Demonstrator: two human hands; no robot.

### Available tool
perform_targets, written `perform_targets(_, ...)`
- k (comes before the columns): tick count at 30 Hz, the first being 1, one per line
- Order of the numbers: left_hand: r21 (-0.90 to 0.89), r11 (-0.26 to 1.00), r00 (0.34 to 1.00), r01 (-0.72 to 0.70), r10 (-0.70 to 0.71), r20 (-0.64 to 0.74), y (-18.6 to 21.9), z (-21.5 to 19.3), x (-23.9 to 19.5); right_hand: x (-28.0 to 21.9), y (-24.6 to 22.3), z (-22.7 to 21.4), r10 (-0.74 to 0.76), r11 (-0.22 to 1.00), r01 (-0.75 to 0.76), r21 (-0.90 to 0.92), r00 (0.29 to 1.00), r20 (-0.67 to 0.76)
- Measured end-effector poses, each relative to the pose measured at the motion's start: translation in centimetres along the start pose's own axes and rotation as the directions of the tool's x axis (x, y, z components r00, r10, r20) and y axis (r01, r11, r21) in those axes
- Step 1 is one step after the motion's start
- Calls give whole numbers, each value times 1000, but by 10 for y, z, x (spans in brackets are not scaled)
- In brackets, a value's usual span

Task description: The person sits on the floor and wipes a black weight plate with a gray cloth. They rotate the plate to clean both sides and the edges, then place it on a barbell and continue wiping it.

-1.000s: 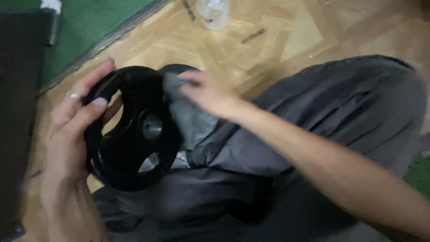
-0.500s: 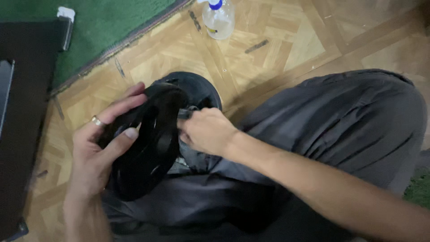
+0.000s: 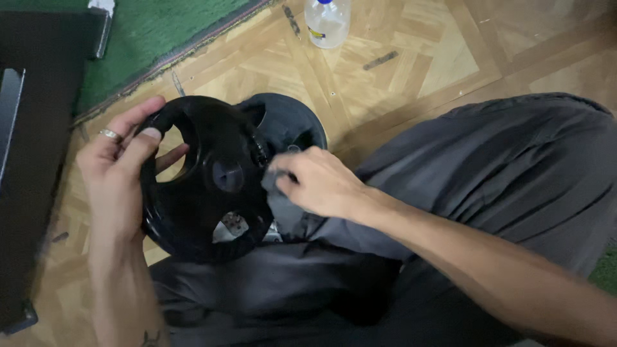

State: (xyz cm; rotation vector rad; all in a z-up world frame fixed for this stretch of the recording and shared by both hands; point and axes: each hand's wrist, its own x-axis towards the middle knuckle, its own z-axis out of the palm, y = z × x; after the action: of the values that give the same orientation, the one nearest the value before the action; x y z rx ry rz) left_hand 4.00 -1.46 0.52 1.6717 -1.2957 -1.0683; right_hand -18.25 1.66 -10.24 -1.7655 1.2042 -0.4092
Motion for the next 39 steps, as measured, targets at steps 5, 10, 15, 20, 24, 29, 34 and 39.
perform_targets(5, -47, 995, 992, 85, -89, -88, 0, 5, 18, 16, 13, 15, 65, 940, -2, 342, 983, -172)
perform_targets(10, 58, 997, 995, 54, -48, -90, 7, 15, 28, -25, -20, 28, 30, 975, 2, 221, 990, -141)
perform_targets(15, 210, 939, 955, -273, 290, -56, 0, 18, 36, -30, -27, 14, -260, 909, 335, 247, 920, -294)
perform_targets(20, 93, 943, 945, -320, 325, -36, 11, 43, 35, -37, -40, -24, -320, 828, 482, 286, 826, -465)
perform_targets(24, -42, 945, 946, -324, 323, -12, 15, 61, 39, -44, -36, -29, -536, 837, 522, -165, 720, -441)
perform_targets(29, 39, 977, 973, -209, 212, -89, 18, 65, 32, -35, -34, -46, -505, 861, 478, -174, 764, -402)
perform_targets(34, 181, 973, 983, -144, 162, -91, 22, 62, 17, -28, -21, -50, -567, 816, 533, -222, 666, -485)
perform_targets(39, 395, 857, 930, -330, 368, -21, 12, 43, -7, -22, -4, -77, -582, 790, 595, -144, 658, -478)
